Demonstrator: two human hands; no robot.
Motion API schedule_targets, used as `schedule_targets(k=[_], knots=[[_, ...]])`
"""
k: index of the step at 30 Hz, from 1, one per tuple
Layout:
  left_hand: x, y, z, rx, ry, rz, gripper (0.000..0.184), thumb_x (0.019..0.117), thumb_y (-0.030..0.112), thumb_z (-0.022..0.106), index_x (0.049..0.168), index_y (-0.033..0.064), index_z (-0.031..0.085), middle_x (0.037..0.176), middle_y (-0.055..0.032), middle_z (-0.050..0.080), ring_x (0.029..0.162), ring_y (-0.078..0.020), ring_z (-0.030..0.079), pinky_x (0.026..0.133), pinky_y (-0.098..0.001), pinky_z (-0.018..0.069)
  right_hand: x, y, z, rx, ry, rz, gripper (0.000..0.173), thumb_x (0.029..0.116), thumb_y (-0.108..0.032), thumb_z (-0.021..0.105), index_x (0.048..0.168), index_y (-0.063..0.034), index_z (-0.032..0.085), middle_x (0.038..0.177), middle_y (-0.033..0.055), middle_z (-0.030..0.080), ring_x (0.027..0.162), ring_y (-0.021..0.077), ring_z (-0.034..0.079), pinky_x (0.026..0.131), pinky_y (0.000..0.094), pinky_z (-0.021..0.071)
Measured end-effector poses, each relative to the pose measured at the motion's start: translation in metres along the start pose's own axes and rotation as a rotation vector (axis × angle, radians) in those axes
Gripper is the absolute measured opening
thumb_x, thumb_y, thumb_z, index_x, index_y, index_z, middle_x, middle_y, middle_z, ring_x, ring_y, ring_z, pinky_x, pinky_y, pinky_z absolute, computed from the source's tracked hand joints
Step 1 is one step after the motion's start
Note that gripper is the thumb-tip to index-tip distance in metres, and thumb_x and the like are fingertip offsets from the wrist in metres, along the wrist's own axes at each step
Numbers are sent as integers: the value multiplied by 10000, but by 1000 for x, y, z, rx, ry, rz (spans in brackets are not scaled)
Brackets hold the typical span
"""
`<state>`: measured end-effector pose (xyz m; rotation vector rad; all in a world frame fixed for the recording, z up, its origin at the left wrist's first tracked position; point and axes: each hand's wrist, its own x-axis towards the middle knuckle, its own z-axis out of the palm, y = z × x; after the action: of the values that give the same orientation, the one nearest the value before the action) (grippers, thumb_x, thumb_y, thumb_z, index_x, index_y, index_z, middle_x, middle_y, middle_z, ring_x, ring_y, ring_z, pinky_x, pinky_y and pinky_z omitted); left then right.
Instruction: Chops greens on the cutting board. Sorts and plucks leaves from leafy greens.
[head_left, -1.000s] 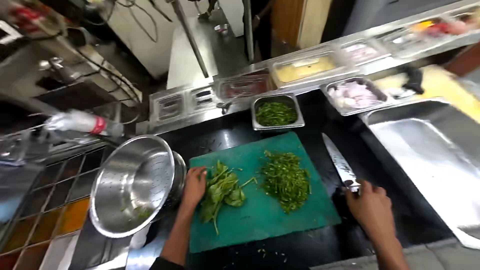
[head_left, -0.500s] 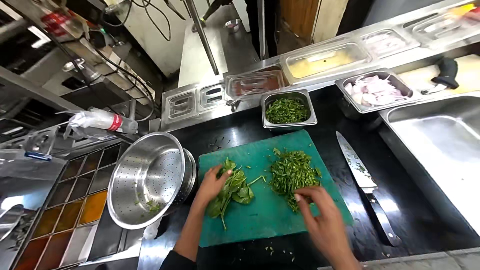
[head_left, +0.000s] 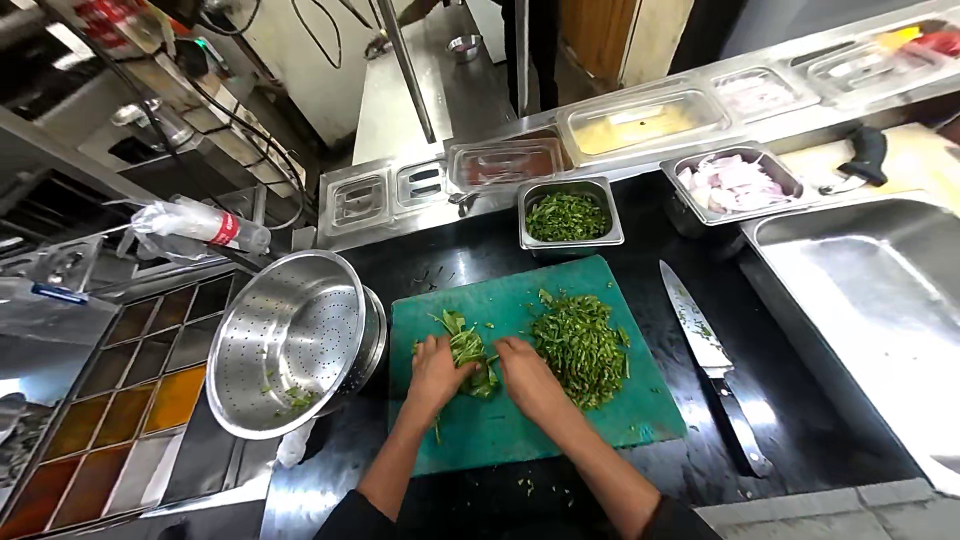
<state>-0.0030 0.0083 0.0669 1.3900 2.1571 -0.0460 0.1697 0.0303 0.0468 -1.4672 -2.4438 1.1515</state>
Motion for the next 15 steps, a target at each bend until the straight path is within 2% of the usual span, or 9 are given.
schedule_targets(k=[2, 5, 8, 11, 13, 15], knots=[[-5, -6, -3, -9, -23, 22, 680, 926, 471, 732, 1420, 38, 555, 1487, -228, 457, 1404, -413, 412, 1155, -556, 350, 6, -6, 7, -105, -31, 15, 370, 1021, 13, 493, 1375, -6, 602, 1465, 208, 526, 1376, 382, 497, 1116, 489, 449], [-10, -29, -5, -98, -45, 108, 664, 946, 466, 703, 1405, 12, 545, 1478, -224, 493, 1404, -395, 438, 1171, -577, 317, -4, -12, 9, -198, -64, 23, 370, 1000, 52, 474, 1333, 1, 627, 1395, 245, 569, 1345, 414, 515, 1102, 517, 444], [-16, -50, -12, -294, -24, 98, 690, 949, 434, 716, 1427, -13, 497, 1344, -256, 600, 1276, -358, 582, 1103, -528, 441, -23, -12, 8, -198, -150, 40, 318, 1037, -34, 498, 1321, 0, 637, 1371, 246, 591, 1343, 417, 522, 1109, 523, 442], [-17, -65, -14, -587, 84, 56, 613, 950, 300, 739, 1403, -27, 485, 1271, -236, 631, 1175, -306, 639, 1027, -486, 515, -44, -6, 8, -147, -151, 63, 286, 1041, -112, 550, 1286, -18, 663, 1330, 225, 622, 1310, 403, 555, 1084, 518, 467], [-16, -69, -15, -702, 145, 44, 602, 965, 257, 724, 1423, -31, 464, 1267, -228, 636, 1156, -294, 647, 1007, -482, 528, -55, -1, 10, -111, -137, 72, 272, 1036, -130, 567, 1258, -18, 678, 1293, 222, 643, 1283, 399, 577, 1062, 520, 482], [-18, -65, -21, -705, 168, 35, 564, 981, 261, 703, 1416, -29, 490, 1266, -217, 645, 1163, -286, 645, 1018, -483, 520, -61, 3, 11, -71, -144, 79, 263, 1039, -143, 569, 1239, -19, 687, 1275, 217, 648, 1269, 401, 581, 1052, 527, 484]])
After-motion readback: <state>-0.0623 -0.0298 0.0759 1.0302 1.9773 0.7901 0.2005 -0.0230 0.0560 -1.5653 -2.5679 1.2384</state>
